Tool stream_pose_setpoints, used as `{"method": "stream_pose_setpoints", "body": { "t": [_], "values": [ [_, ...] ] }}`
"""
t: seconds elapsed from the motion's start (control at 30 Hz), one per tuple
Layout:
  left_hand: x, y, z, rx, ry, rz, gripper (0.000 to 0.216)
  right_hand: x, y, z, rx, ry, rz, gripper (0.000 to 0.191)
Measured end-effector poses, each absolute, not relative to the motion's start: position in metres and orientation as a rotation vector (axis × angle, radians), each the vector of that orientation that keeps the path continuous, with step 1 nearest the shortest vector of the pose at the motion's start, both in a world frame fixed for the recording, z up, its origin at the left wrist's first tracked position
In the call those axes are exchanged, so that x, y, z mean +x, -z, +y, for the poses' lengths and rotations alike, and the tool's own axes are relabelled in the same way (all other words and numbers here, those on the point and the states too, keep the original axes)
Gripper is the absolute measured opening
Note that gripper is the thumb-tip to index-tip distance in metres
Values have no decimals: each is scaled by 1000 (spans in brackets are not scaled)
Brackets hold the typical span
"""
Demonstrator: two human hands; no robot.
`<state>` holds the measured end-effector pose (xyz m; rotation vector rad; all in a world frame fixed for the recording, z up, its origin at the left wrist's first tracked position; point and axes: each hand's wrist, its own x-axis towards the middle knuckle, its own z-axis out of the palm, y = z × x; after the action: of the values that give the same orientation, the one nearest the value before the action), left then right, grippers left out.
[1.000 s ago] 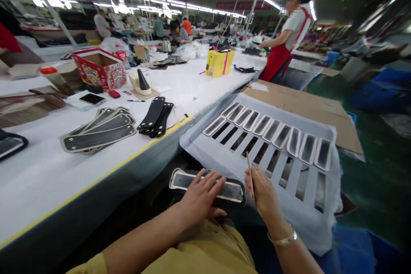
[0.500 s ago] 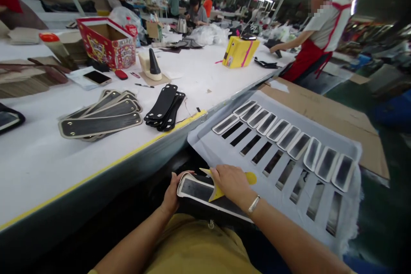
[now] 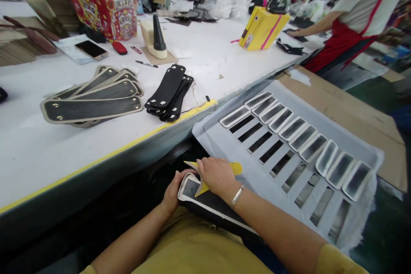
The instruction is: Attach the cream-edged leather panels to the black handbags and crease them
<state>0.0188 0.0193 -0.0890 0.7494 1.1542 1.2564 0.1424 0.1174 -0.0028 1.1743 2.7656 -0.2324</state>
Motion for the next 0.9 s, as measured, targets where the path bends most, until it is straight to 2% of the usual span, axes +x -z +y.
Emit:
{"method": "stream_pose_setpoints", "body": {
  "t": [0.1,0.27,0.43,0.9],
  "values": [
    [18,87,16,801,-1275,1186,54,139,5,121,1124,205,2789,43],
    [15,89,12,823,-1301,1190,49,136,5,128,913,236,2827,41],
    [7,89,9,804,-1276,1112,41,138,7,131,909,209,2796,44],
    [6,85,16,780,-1239,1031,43,132,1,141,776,232,2797,46]
  ]
}}
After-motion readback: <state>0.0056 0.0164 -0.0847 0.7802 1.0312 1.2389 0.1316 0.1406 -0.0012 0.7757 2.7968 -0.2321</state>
